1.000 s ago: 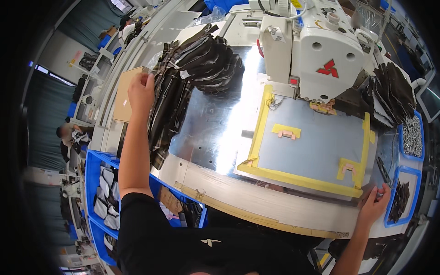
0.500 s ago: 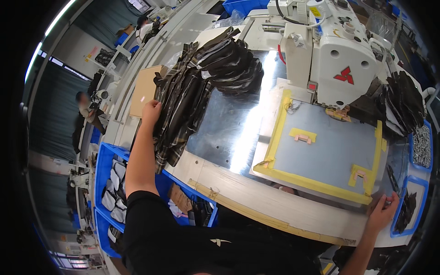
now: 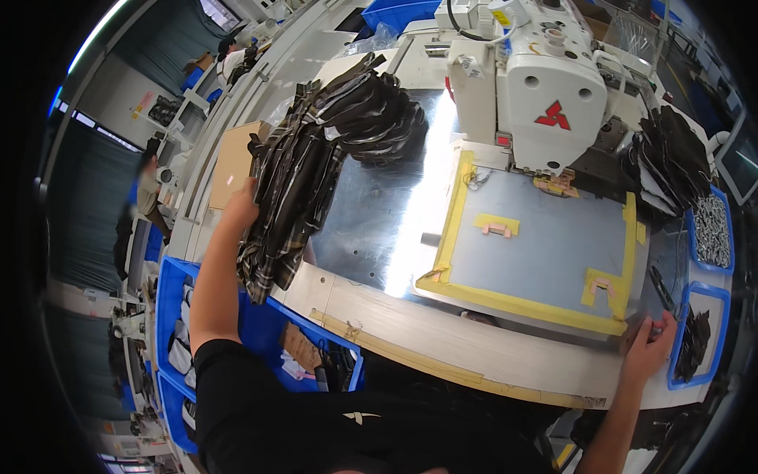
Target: Using an industrial sewing machine to stitch leather components and attach a lining.
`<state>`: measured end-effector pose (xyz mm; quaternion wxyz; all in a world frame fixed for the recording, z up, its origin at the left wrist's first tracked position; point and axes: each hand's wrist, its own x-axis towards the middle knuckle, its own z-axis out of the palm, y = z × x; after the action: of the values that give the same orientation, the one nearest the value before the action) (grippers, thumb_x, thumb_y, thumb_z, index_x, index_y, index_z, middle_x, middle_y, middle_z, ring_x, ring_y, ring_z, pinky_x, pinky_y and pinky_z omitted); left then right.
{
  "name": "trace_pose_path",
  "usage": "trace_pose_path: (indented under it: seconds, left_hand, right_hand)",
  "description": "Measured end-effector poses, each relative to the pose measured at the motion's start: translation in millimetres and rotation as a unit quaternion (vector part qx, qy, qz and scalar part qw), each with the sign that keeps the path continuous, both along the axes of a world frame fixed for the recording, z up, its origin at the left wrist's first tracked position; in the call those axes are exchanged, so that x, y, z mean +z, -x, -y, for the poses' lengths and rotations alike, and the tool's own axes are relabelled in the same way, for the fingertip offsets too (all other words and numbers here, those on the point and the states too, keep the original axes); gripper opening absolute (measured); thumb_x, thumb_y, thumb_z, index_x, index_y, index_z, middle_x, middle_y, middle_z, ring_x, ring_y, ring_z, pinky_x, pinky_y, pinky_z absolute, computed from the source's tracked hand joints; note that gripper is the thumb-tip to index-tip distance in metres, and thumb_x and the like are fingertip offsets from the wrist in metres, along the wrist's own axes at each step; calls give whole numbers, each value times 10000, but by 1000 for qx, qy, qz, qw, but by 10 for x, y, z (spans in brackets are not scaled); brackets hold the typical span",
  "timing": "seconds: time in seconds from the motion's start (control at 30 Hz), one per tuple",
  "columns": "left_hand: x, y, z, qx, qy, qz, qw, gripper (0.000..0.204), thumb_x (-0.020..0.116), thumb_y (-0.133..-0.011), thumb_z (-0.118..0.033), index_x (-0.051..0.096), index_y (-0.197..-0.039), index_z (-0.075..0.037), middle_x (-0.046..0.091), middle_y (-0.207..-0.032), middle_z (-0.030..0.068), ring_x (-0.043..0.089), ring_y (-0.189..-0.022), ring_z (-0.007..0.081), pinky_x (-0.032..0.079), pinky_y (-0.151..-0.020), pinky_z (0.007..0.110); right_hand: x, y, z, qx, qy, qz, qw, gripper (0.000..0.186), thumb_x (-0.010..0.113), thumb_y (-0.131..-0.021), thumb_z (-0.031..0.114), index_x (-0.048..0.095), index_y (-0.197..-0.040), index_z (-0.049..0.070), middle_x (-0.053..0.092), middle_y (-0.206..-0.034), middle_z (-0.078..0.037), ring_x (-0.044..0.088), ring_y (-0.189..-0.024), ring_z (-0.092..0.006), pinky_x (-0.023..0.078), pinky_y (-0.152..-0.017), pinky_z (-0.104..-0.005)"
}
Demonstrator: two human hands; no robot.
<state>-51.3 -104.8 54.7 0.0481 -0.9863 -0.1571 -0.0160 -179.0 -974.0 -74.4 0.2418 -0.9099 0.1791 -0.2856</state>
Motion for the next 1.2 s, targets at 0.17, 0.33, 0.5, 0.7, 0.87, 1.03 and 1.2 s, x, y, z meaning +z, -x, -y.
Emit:
trace_pose_path:
  seconds: [0.17,0.33,0.5,0.7,0.87,1.03,1.2]
  left_hand:
    - [606,111,198,-44,368,74,926,385,609,-869,22,778,-1212,-30,628,-795,-15,560,-727,96,452,-678,286]
    - [1486,277,1942,-185,493,100,844,299,683,-895,78,728,-1191,82,774,-1027,95,728,-950,154,562,-832,306]
    - [1755,358,3039,-325,293,128,890,211,809,-861,31,741,-1058,62,737,-1002,118,718,-975,162,548,-826,299]
    - [1405,125,3938,-351,776,65,521,288,607,-1089,-108,628,-1352,7,740,-1186,61,685,-1037,91,531,-898,222]
    - [868,-238,4202,-230,882,-64,407,352,696,-1005,-80,627,-1334,25,771,-1159,115,752,-1009,158,600,-893,288]
    - [313,-269,4427,-186,856,-139,462,350,765,-907,41,691,-1249,25,766,-1169,124,748,-1046,208,598,-951,363]
    - [219,-215,4350,-148,888,-96,425,312,735,-950,28,692,-1259,24,765,-1165,136,754,-1023,227,611,-937,370]
  right_hand:
    - [166,-127,-136,5,-22,-22,1000,357,694,-1013,148,627,-1342,26,628,-1035,-57,525,-821,-149,455,-731,-302]
    - [389,-143,-483,79,-245,41,966,319,715,-966,57,643,-1277,43,626,-1067,-36,560,-908,-133,494,-848,-285]
    - [1152,-460,-1612,415,-193,-50,888,719,917,-771,231,588,-1382,45,648,-1247,-105,636,-1078,-226,520,-946,-353]
    - [1586,-541,-2358,536,-349,-149,754,635,896,-856,274,628,-1359,-6,736,-1209,-123,714,-1036,-259,563,-926,-368]
    - [1432,-403,-2223,472,-545,-210,660,364,824,-932,177,698,-1222,-2,749,-1075,-67,687,-1003,-151,554,-897,-332]
    - [1253,-655,-1960,476,-470,-243,702,345,786,-955,150,703,-1245,-16,766,-1114,-78,706,-1029,-149,568,-939,-345]
    - [1185,-908,-1902,540,-489,-297,617,421,839,-929,227,712,-1254,-9,770,-1170,-86,707,-1060,-149,564,-973,-333]
